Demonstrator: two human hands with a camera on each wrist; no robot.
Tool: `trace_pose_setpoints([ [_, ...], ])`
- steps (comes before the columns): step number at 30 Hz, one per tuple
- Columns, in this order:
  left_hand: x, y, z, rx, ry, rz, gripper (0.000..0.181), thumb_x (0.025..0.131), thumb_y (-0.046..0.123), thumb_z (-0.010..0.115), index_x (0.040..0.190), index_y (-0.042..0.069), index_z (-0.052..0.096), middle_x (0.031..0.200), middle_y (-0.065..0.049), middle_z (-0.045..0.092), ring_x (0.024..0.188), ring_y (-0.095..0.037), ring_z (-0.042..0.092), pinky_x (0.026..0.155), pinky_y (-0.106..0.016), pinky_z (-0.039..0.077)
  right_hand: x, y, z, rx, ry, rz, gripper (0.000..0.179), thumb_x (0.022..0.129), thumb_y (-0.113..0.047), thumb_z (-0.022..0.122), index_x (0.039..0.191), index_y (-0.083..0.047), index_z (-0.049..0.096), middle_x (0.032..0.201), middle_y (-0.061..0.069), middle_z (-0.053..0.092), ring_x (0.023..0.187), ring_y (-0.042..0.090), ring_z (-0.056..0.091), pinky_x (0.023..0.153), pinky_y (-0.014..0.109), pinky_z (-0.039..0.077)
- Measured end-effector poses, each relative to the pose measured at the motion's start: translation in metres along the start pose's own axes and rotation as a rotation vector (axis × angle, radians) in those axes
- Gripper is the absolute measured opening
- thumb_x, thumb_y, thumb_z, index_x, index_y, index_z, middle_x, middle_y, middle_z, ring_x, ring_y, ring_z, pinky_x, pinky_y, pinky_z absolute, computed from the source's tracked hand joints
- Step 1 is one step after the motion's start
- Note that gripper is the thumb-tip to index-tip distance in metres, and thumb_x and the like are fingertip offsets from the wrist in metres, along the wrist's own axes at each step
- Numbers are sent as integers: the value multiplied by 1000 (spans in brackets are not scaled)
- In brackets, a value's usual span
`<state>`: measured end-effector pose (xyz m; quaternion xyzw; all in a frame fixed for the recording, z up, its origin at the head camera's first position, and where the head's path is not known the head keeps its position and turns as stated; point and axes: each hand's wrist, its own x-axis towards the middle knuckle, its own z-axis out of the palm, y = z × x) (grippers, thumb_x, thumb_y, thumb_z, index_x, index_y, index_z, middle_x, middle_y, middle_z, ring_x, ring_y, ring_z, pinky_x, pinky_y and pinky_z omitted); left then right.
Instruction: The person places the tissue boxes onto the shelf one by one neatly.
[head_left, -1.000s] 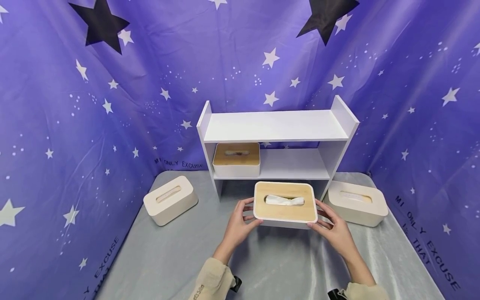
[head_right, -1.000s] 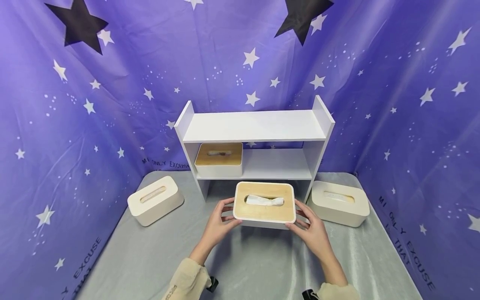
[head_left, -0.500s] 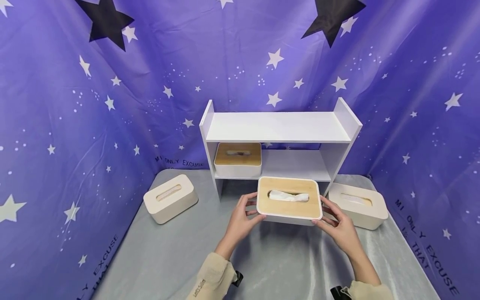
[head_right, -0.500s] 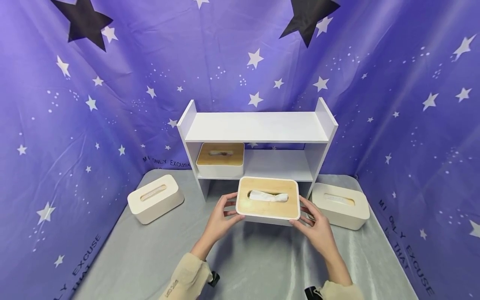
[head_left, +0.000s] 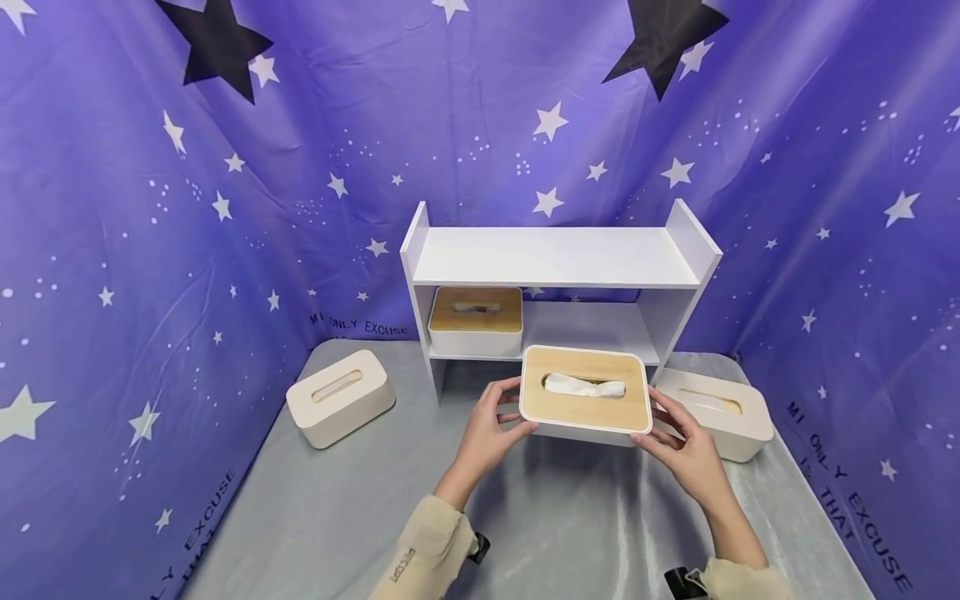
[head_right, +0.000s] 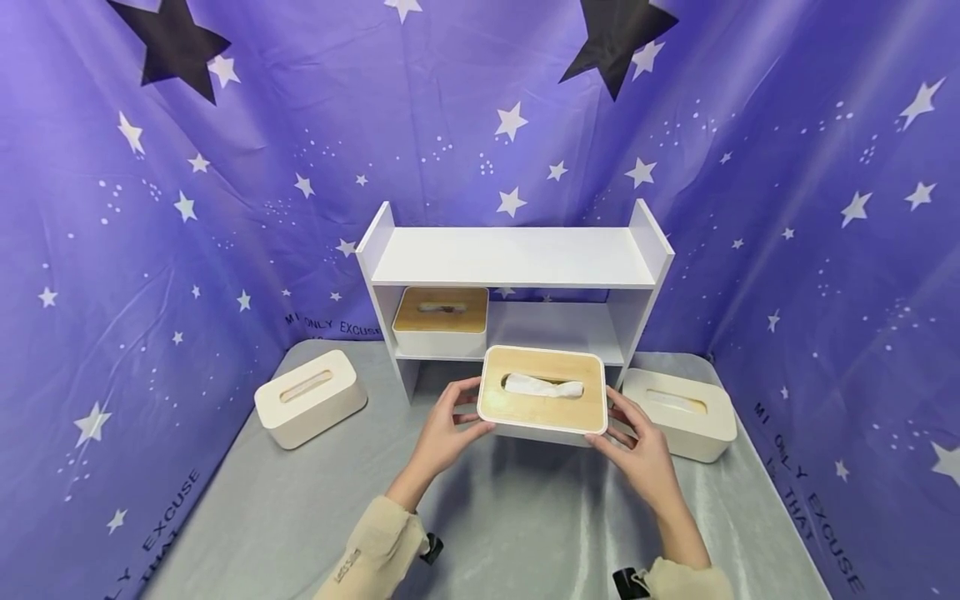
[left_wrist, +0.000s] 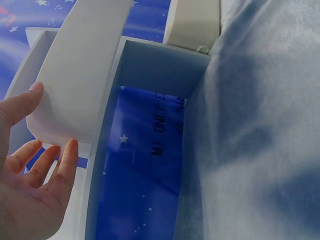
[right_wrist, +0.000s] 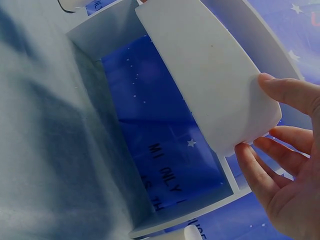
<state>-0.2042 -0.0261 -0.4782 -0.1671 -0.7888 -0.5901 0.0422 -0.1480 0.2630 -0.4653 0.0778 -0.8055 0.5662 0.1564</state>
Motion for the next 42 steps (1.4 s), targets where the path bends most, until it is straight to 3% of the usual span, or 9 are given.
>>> trace_pose_setpoints([
  [7,6,3,1,13,2,11,68,80,14,84,139,14,52,132,-7,57,118,-24,62,89,-21,60,3,-2,-2,-15,4,1,73,82,5,76,147,1,44,138,-20,46,112,-14,52,86,4,53],
  [22,12,7,0,13,-3,13,68,79,13,84,140,16,53,130,-6,57,117,-23,63,89,-22,60,8,-4,-6,-6,12,-9,72,82,7,75,147,3,44,133,-24,48,111,-14,53,86,3,52],
  [33,19,11,1,21,-15,19,68,80,12,84,139,12,52,130,-8,57,117,-23,63,89,-20,60,12,-3,-10,35,3,-8,71,84,7,73,148,4,42,134,-23,49,111,-13,55,86,5,53],
  [42,22,14,2,27,-2,43,67,79,11,85,137,8,53,131,-11,57,115,-25,64,87,-21,60,14,-5,-11,10,21,1,71,83,7,75,147,2,44,140,-11,50,110,-13,54,84,6,54],
])
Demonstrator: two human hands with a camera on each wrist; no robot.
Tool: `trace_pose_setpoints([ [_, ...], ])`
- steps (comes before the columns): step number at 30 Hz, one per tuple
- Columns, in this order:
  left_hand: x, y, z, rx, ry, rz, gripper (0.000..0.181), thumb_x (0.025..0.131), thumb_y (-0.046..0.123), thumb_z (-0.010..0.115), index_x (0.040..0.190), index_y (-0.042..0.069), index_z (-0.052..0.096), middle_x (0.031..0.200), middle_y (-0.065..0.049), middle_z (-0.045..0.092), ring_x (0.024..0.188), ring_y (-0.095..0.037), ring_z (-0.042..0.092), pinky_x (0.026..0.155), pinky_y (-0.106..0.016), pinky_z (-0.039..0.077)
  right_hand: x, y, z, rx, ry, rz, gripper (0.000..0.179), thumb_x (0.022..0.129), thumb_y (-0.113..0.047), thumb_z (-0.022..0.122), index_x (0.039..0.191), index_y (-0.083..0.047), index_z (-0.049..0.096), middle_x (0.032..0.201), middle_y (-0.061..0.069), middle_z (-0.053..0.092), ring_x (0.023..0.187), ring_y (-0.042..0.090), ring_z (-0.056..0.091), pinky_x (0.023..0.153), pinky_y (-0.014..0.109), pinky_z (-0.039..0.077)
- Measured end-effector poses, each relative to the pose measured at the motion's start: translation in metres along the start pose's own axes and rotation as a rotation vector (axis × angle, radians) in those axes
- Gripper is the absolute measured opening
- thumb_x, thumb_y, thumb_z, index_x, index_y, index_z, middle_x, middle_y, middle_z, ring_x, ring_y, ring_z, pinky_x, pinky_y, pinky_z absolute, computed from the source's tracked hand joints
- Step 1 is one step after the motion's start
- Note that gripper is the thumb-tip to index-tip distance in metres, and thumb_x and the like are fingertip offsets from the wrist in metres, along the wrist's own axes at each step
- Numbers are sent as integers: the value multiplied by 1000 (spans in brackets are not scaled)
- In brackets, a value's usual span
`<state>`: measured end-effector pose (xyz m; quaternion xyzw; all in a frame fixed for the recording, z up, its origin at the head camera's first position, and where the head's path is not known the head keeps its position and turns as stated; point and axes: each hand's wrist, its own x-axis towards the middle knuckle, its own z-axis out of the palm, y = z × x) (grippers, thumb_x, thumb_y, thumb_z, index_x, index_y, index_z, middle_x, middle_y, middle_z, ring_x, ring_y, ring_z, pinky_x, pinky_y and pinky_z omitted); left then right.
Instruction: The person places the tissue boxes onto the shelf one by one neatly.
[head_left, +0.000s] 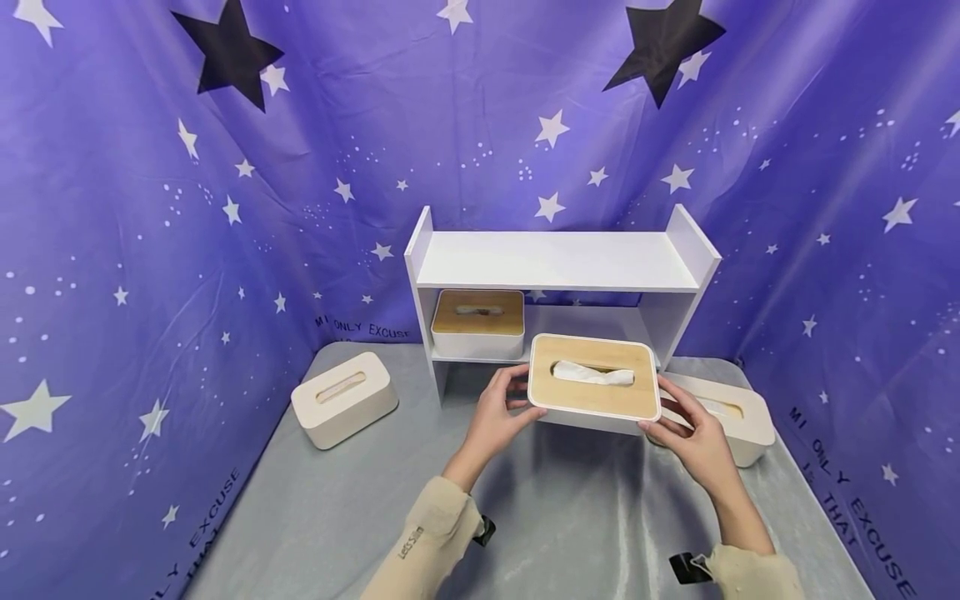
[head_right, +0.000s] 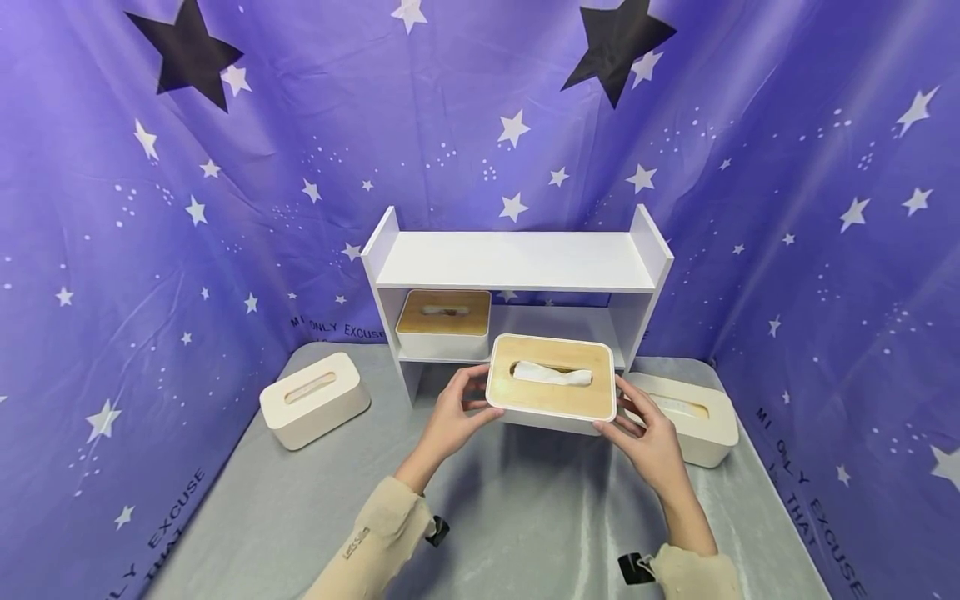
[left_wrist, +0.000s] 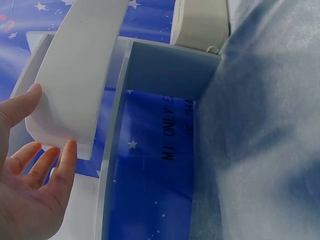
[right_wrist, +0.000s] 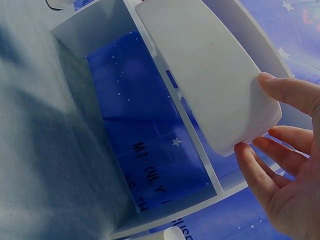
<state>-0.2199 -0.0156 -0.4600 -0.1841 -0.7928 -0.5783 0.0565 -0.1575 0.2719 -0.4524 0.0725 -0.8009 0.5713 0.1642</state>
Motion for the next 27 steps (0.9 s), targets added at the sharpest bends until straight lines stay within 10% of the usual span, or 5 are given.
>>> trace_pose_setpoints([
  [27,7,-3,2,-13,7,13,65,79,11,84,136,5,54,133,-14,56,113,-28,64,86,-26,62,8,3,0,-24,-10,25,71,85,1,76,148,1,44,134,-20,48,108,-16,53,84,4,53],
])
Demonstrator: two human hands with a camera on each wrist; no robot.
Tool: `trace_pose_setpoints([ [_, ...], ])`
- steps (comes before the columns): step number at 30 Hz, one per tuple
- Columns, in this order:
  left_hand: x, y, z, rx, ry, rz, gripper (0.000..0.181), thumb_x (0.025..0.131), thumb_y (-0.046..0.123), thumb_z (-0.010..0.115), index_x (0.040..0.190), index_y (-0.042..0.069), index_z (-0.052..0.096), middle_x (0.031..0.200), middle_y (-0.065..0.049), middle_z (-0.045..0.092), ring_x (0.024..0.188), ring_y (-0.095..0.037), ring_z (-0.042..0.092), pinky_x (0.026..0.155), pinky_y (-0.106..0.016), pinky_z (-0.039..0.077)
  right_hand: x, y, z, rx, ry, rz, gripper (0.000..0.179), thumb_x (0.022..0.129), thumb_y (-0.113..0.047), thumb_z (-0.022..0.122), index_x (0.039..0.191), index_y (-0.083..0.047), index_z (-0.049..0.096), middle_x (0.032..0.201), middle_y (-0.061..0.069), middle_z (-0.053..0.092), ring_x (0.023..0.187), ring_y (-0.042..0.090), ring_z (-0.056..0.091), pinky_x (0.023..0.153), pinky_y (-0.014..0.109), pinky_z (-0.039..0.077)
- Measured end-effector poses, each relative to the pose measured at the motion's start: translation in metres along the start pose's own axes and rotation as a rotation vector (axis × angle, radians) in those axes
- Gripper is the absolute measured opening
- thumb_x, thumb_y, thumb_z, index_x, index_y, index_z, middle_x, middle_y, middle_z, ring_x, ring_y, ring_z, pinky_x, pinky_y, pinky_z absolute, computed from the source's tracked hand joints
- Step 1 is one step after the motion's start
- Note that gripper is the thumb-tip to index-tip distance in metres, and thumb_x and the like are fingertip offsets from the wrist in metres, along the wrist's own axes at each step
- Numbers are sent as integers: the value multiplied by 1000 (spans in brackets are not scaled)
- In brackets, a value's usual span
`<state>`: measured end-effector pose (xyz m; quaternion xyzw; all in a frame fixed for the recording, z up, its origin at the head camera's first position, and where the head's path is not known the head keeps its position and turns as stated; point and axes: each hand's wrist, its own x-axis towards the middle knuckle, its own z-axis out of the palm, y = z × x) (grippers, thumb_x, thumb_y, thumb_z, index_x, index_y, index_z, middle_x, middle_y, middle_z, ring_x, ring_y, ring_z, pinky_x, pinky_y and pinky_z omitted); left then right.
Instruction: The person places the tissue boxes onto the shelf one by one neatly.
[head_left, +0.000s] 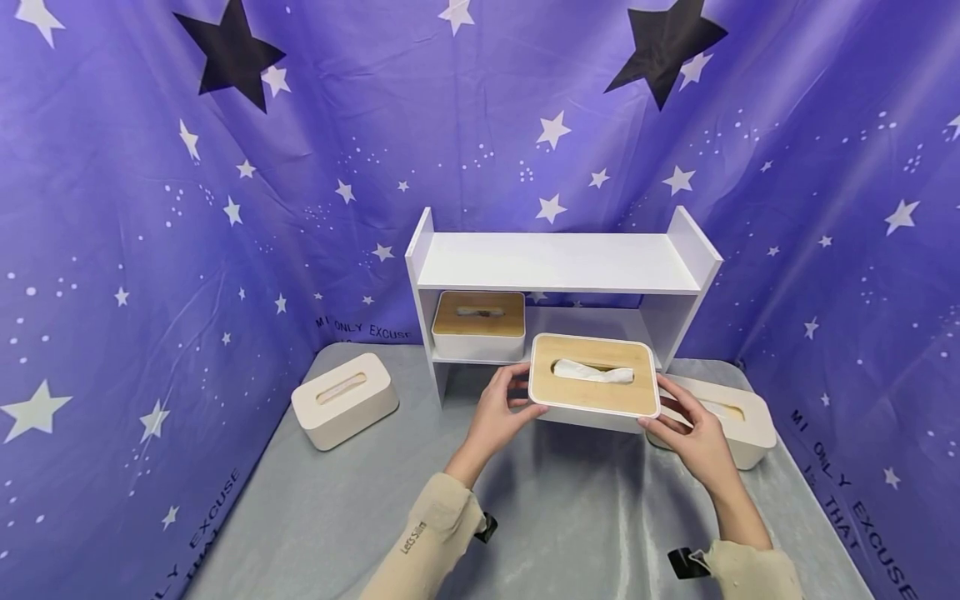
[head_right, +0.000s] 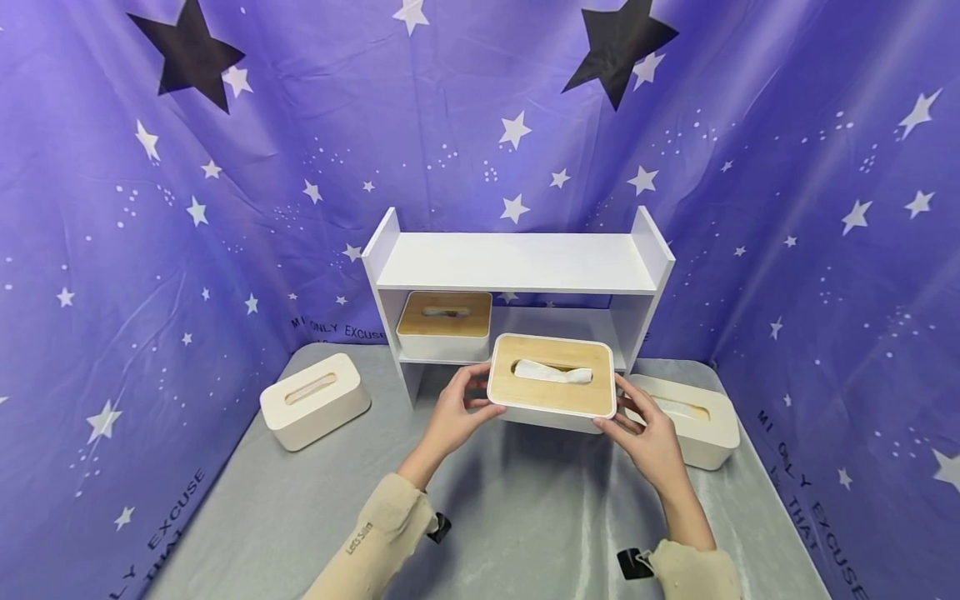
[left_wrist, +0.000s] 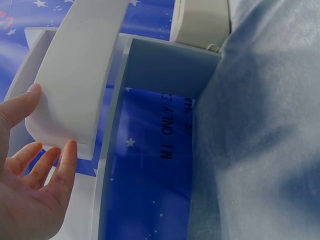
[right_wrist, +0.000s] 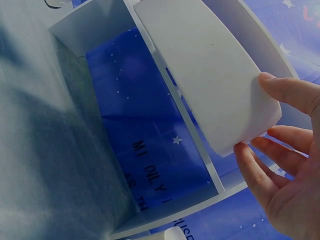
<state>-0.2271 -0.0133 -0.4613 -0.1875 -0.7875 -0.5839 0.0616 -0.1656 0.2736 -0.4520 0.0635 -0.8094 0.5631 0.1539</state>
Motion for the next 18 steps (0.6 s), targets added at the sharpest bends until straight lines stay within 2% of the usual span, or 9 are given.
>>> trace_pose_setpoints([
  [13,2,-4,1,-4,4,-14,64,79,11,84,136,4,54,132,-14,56,113,-28,64,84,-19,61,1,3,2,-6,4,10,69,86,0,75,148,1,44,133,-20,50,107,-18,53,83,3,53],
  [18,3,-4,2,0,6,-23,64,79,10,84,136,5,55,132,-14,56,112,-28,64,84,-19,61,3,4,2,-19,6,10,69,86,-1,75,147,1,45,135,-15,51,107,-17,53,84,3,52],
])
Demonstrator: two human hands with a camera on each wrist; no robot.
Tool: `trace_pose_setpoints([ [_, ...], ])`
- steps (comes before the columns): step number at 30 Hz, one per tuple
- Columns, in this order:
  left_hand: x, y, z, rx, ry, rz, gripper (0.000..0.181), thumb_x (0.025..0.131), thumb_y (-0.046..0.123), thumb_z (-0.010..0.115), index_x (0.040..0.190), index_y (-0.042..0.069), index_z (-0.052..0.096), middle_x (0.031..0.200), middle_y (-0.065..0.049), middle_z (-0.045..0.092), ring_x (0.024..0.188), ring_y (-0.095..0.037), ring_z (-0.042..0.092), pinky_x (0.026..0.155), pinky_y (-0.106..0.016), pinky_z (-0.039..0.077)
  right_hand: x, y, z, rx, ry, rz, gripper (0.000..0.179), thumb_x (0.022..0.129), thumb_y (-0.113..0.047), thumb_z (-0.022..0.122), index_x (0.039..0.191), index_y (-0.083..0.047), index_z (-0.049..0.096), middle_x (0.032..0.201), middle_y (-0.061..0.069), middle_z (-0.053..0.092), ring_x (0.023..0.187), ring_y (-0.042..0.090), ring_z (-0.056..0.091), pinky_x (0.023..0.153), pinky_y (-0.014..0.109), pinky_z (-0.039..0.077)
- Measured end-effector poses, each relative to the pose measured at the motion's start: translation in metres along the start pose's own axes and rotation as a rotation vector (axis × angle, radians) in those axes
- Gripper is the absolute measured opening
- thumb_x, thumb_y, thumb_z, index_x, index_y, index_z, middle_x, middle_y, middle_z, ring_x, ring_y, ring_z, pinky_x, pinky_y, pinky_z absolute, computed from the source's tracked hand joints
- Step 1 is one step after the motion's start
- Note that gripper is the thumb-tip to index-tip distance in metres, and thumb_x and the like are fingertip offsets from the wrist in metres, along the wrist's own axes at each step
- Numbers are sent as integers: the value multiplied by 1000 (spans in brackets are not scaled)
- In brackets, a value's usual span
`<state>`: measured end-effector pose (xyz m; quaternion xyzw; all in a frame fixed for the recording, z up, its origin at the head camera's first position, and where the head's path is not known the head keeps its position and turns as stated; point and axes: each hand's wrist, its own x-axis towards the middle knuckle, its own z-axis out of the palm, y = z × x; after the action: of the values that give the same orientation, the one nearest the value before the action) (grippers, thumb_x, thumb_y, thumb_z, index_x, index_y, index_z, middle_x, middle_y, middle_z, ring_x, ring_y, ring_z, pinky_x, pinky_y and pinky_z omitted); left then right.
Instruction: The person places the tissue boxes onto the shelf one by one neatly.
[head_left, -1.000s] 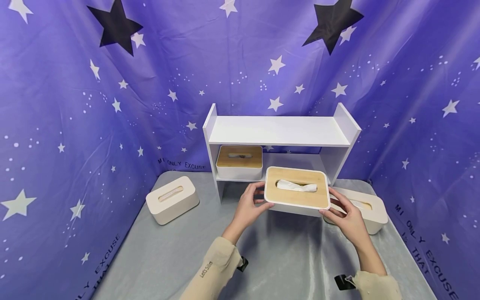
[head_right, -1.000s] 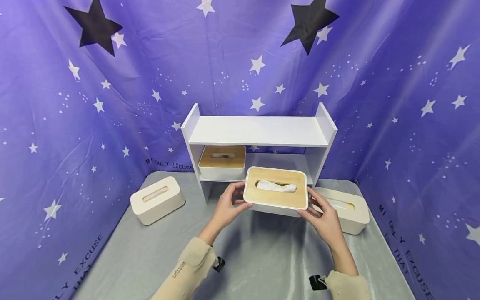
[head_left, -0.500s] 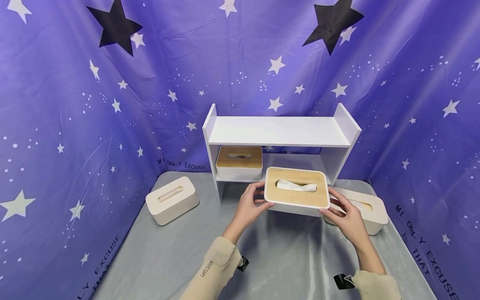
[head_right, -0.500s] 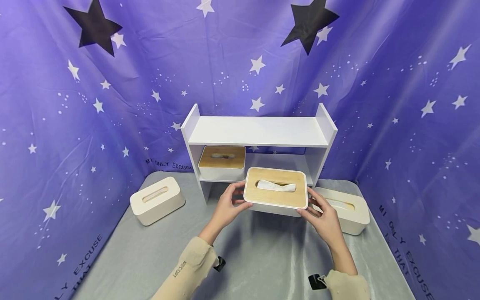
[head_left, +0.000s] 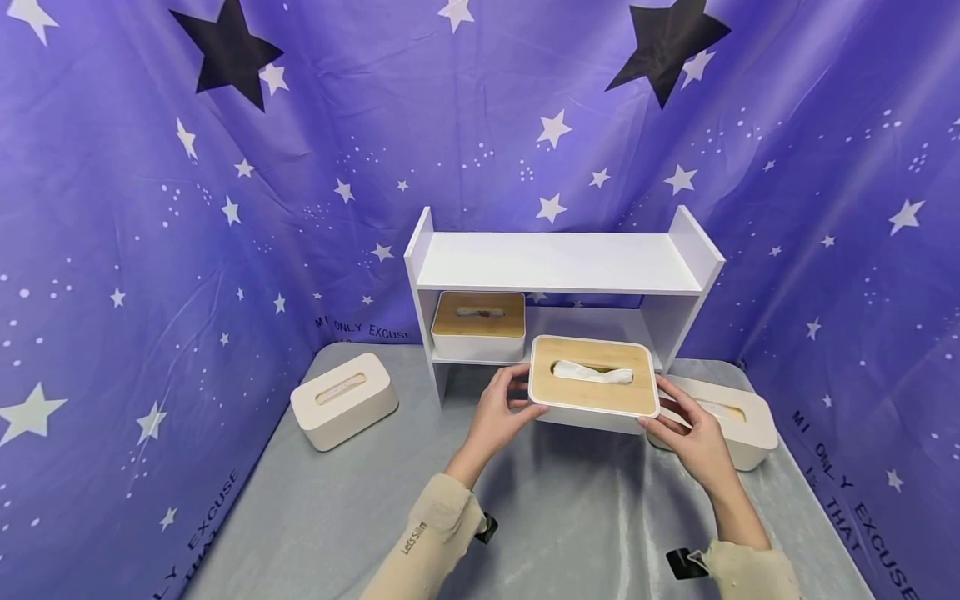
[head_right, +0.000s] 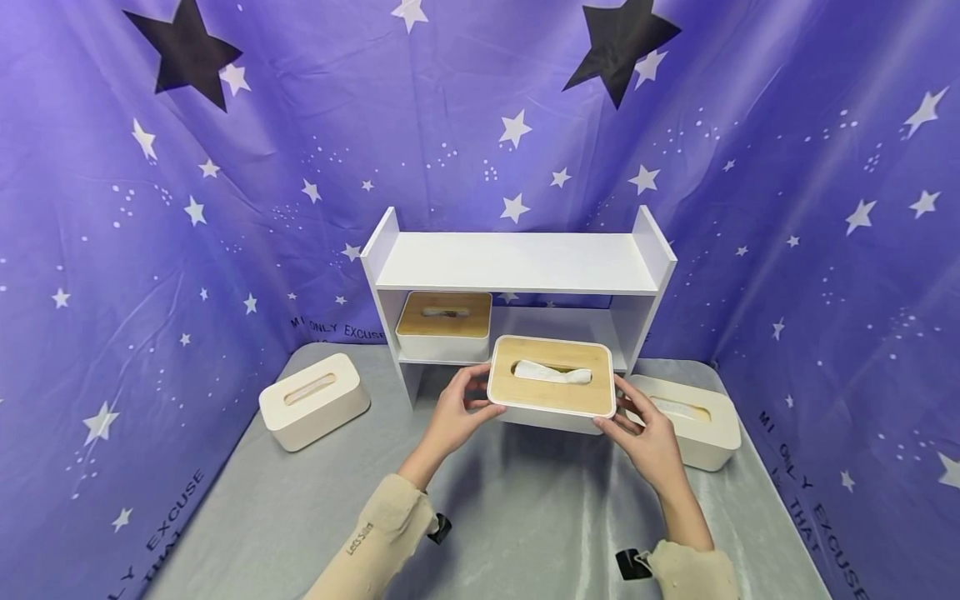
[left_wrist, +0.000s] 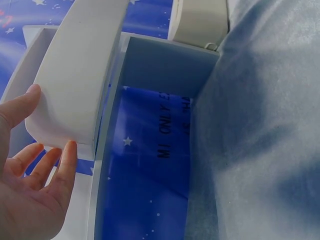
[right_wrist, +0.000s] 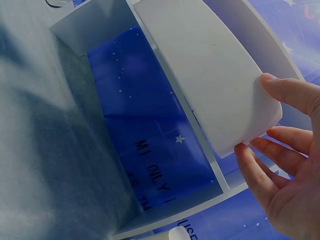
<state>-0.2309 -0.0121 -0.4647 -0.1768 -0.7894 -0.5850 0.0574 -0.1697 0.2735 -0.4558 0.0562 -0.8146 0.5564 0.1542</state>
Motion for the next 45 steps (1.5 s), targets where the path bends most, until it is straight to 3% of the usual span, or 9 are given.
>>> trace_pose_setpoints([
  [9,1,1,1,18,-1,-24,65,79,13,85,136,6,54,134,-12,56,113,-27,64,85,-19,60,0,1,-1,-18,13,5,68,86,-3,75,147,0,46,139,-5,52,107,-17,52,85,3,52],
  [18,1,1,2,8,1,-22,64,79,14,85,136,7,55,133,-12,57,112,-27,64,85,-20,61,0,5,-1,-8,6,-1,67,87,-3,75,147,1,45,137,-15,51,108,-17,52,85,3,52],
  [30,4,2,4,11,16,-23,65,80,14,84,137,7,55,132,-12,57,113,-27,64,86,-21,61,2,5,0,-10,21,-5,66,87,-2,75,147,1,46,138,-9,52,107,-17,52,85,2,51],
  [40,4,1,5,-43,39,-25,62,81,12,83,135,6,55,135,-13,59,115,-30,64,90,-36,62,2,5,4,30,42,-27,64,87,1,73,145,4,46,133,-21,50,108,-16,54,86,3,51],
  [45,4,1,6,-58,50,-38,60,81,11,83,133,5,55,136,-12,60,117,-28,64,91,-32,61,2,7,6,35,57,-29,63,87,2,73,145,5,46,134,-20,50,107,-17,54,86,2,51],
])
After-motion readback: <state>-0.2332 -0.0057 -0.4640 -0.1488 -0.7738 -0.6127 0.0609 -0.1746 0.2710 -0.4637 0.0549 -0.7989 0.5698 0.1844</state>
